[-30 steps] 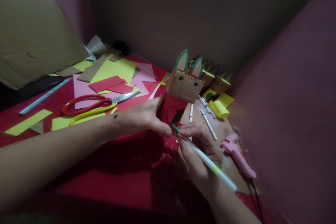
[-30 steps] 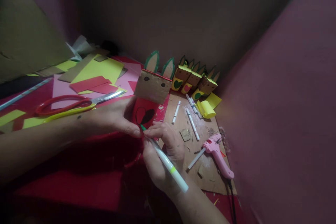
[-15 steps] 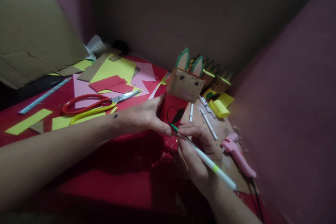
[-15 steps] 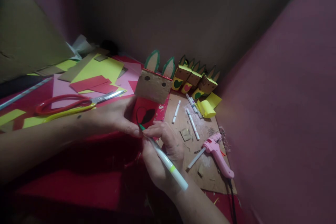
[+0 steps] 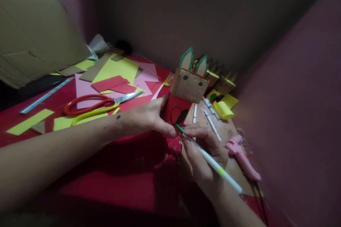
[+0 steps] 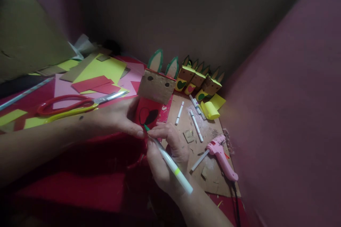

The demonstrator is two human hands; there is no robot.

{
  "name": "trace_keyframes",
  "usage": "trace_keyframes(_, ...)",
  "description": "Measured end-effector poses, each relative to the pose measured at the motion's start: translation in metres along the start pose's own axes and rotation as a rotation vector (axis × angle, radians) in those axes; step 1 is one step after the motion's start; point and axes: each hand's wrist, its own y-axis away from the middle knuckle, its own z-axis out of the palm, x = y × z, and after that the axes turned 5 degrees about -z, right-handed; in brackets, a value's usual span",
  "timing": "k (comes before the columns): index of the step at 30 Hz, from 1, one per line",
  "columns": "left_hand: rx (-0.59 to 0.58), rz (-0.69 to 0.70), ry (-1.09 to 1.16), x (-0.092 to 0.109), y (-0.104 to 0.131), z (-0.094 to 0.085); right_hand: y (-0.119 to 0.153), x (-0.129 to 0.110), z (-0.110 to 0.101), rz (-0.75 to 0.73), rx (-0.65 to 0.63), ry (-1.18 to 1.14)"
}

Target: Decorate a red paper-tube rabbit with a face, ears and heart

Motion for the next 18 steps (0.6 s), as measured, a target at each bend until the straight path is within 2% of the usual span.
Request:
trace_keyframes(10,-0.007,-0.025,-0.013,0.0012,0.0003,0.0004,-0.0031,-0.0032,-0.0007,0.015,-0.054,0.013)
trace_keyframes(18,0.003,0.0,0.004,0.001,0.0019,0.0009,0.0012,-0.0002,0.0,0.036,0.022,-0.028)
